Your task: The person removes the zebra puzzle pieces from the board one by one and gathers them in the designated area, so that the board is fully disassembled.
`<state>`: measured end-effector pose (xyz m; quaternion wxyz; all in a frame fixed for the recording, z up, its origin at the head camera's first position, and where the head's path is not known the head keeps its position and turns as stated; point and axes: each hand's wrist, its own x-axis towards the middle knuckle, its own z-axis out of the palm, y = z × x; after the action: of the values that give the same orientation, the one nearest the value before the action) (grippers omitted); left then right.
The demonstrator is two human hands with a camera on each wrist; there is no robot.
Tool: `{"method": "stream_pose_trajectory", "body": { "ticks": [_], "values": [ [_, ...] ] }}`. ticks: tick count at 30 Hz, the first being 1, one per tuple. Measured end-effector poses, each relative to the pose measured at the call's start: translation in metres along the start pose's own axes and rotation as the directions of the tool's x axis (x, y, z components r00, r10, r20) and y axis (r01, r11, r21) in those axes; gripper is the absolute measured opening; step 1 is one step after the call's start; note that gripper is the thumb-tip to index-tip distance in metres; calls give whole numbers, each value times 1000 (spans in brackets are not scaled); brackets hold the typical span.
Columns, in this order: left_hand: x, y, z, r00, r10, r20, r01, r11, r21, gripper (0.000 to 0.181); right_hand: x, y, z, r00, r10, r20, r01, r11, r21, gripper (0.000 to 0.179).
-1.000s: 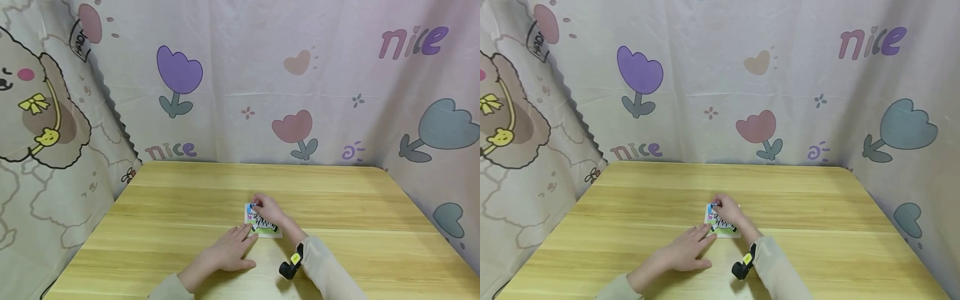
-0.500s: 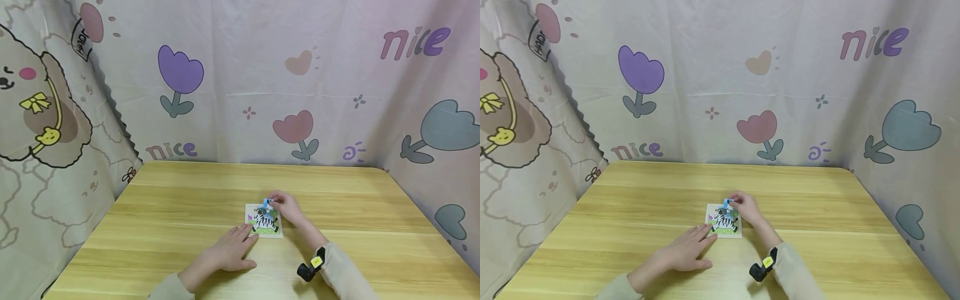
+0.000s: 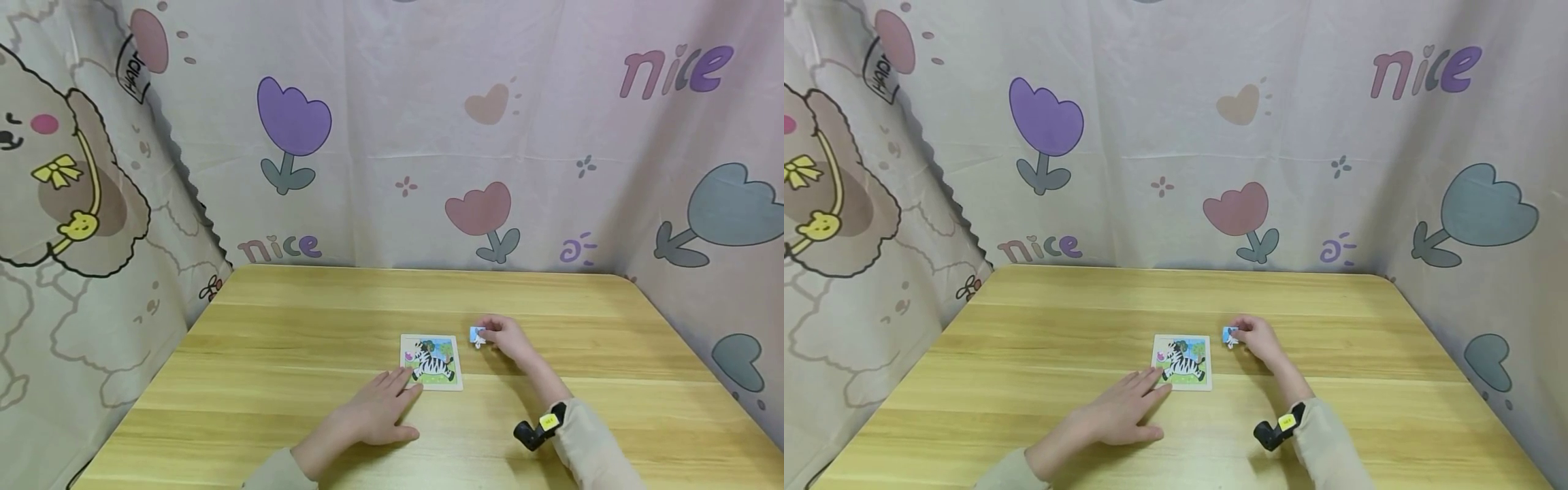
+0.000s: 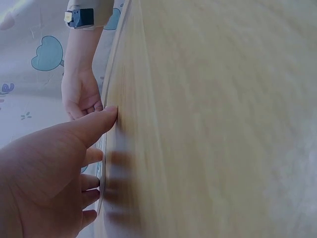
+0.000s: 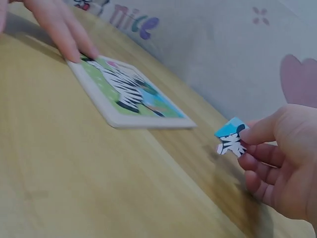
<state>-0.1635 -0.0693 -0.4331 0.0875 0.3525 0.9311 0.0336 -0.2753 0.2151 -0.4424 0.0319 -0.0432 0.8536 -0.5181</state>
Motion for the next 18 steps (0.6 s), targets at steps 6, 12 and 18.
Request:
{"method": "stream_pose_trajectory", "body": {
  "ticks": [6,12,18],
  "values": [
    [-1,0,0,1000,5,-4,-5,1000,-2,76,3,5,-6,999,-29,-45,22,990,-142,14],
    [-2,0,0,1000,10,-9,-10,1000,1,77,9,6,0,996,-51,-72,31,966,-258,15],
    [-1,-1,1,1000,7,-5,-7,1000,-6,77,14,6,5,995,-59,-85,30,952,-304,18]
  ]
}}
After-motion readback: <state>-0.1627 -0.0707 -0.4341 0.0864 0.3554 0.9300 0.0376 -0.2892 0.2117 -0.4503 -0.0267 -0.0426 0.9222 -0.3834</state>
